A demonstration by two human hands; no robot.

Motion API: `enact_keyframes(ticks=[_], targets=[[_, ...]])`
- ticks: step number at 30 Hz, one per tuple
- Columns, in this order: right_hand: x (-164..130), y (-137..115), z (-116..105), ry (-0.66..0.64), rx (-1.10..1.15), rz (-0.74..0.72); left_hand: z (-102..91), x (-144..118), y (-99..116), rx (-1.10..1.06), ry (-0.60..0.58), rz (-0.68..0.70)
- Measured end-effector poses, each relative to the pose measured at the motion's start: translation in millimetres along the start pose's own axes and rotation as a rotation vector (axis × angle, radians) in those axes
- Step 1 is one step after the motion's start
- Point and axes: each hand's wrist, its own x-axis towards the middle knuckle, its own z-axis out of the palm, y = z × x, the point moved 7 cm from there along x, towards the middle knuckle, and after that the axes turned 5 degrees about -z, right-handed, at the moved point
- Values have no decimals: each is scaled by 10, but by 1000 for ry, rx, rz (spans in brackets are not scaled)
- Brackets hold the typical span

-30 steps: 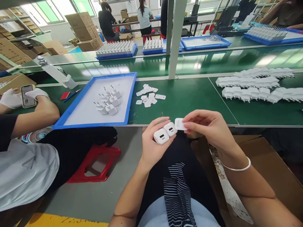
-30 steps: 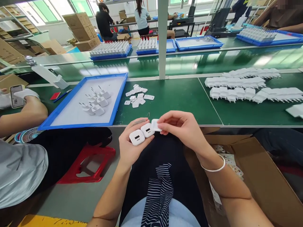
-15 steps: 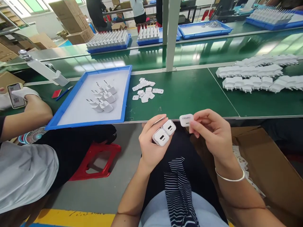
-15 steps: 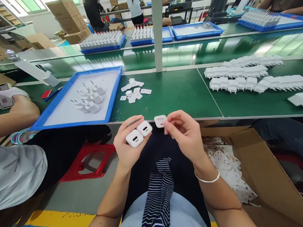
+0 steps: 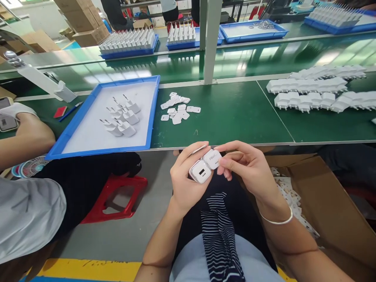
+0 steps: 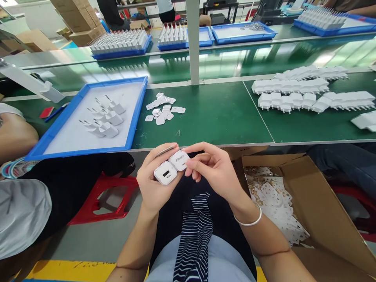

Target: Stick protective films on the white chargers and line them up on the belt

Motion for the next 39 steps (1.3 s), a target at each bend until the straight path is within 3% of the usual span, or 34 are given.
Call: enact_keyframes(ticks=[13,28,34,39], targets=[[-5,14,17,37,-36,-2,3,-26,38,57,38,66],[29,54,3,21,-74,74,22,-42,54,38,0,96],[64,86,-75,22,-228,43,47,-39,-97,-80,-36,-51],[219,-85,-51,-93,-355,-110,107,-60,-148,-172,-236,-162]])
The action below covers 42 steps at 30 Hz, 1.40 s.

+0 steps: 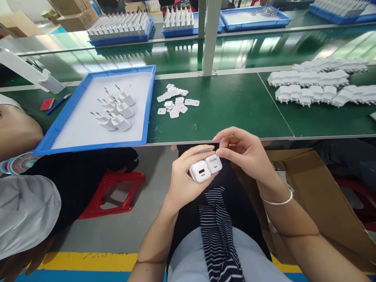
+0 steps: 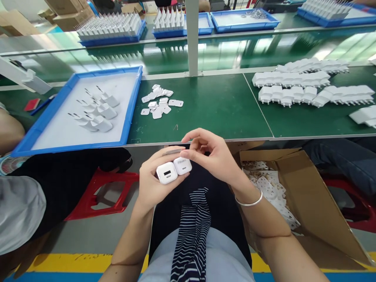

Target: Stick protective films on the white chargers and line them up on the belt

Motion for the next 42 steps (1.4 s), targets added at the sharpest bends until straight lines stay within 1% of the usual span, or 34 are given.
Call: enact_keyframes(ticks=[2,5,8,10,11,13,15,17,18,21,23,25,26,27,29,30,31,32,33,34,36,38,40,42], targets=[[98,-29,14,-72,-79,-28,8,-20,16,11,-45,-14],[208,-35,42,-168,-197,-62,6,-54,6,1,-84,-67],[226,-90,42,-176,-346,-167,3,-84,-59,-76,-107,-152],[190,-137,38,-150,-438,-222,-7,-93,-120,-137,-95,-201],[164,-150,39,-139,-456,-226,-14,-92,-149,-162,-82,-218],[113,-132,41,-135,-391,-170,-30,-79,-203,-206,-54,-232],[62,-57,48,-142,-193,-55,-38,-52,-237,-242,-48,-219],[16,31,59,-136,16,40,-42,-20,-238,-263,-61,-168],[-1,71,61,-125,82,65,-45,-6,-226,-261,-68,-131],[-29,174,39,-44,142,82,-43,10,-187,-225,-82,-47],[-41,208,13,35,139,61,-13,0,-191,-206,-97,-56],[-61,191,-34,133,89,-2,18,-19,-223,-195,-94,-105],[-81,156,-75,200,27,-59,23,-30,-246,-190,-76,-133],[-112,102,-123,278,-68,-136,21,-41,-274,-188,-50,-161],[-207,-55,-195,434,-332,-344,18,-63,-335,-206,-11,-216],[-259,-127,-191,480,-468,-454,23,-72,-368,-238,-9,-243],[-300,-177,-162,492,-581,-554,36,-80,-400,-291,-21,-272],[-321,-195,-116,466,-661,-629,55,-88,-428,-358,-44,-302],[-319,-183,-65,406,-705,-670,72,-93,-450,-431,-69,-328],[-302,-153,-20,334,-718,-679,85,-97,-469,-501,-88,-355],[-251,-76,40,194,-684,-628,90,-104,-502,-593,-102,-413],[-206,-21,59,90,-593,-538,69,-111,-534,-602,-77,-466],[-176,-4,52,24,-481,-458,46,-115,-547,-561,-47,-490],[-147,-5,22,4,-406,-387,43,-110,-518,-499,-46,-458]])
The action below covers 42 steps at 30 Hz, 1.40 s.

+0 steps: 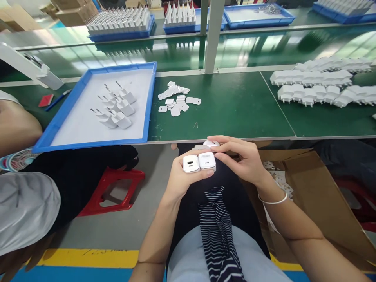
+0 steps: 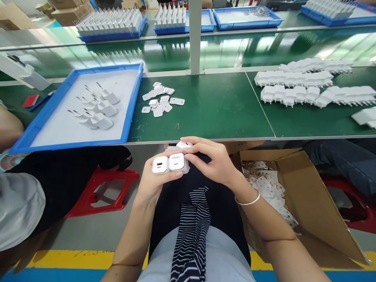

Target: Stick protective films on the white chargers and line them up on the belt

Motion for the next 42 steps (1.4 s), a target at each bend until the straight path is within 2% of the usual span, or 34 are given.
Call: enact_keyframes(ticks=[4,10,13,15,18,20,22,24,27,29,35,42], targets=[[74,12,-65,-28,-51,78,76,-24,83,178,-27,129],[176,-193,-91,-237,-418,-96,127,-51,182,378,-17,278],[178,-281,-158,-215,-457,-162,140,-58,202,412,9,320],[154,-290,-235,-112,-375,-104,141,-60,203,412,51,344],[40,-197,-303,98,-149,150,124,-73,206,439,166,400],[-75,-112,-217,180,80,331,115,-99,221,494,255,465],[-167,-61,-62,215,305,446,121,-133,245,570,327,542],[-220,-37,53,255,434,488,141,-158,262,641,362,607],[-259,-31,60,338,400,473,163,-175,275,700,373,661],[-275,-29,49,346,399,477,168,-176,275,710,372,672],[-282,-29,274,153,769,595,160,-179,261,694,359,674],[-261,-25,343,157,803,621,155,-176,267,703,333,676]])
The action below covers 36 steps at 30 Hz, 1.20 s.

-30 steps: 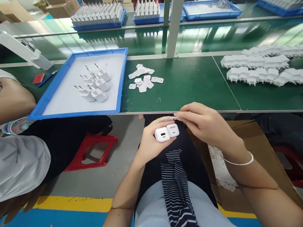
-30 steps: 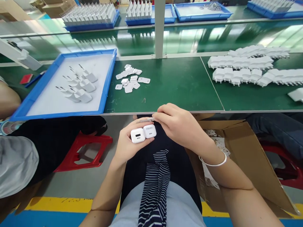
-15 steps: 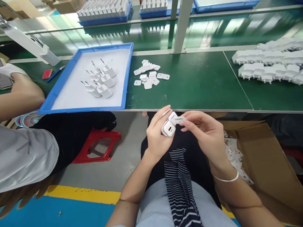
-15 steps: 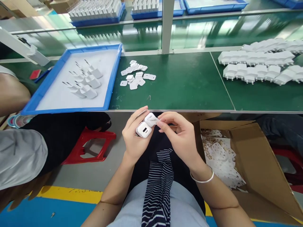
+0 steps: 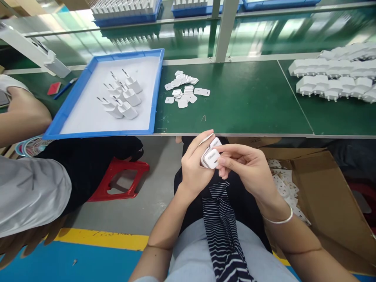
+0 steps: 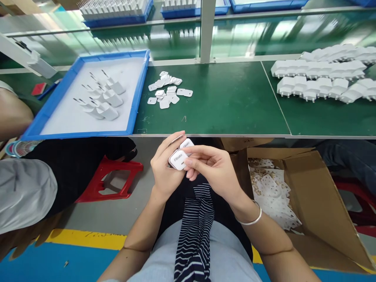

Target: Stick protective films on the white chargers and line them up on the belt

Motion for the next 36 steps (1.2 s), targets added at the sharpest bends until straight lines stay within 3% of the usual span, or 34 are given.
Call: enact_keyframes(ticks=[22,36], targets=[[-9,-27,-37,12,-135,0,36,-6,45,25,-41,32],[27,44,-63,-1,-72,121,44,-19,49,32,-67,68]])
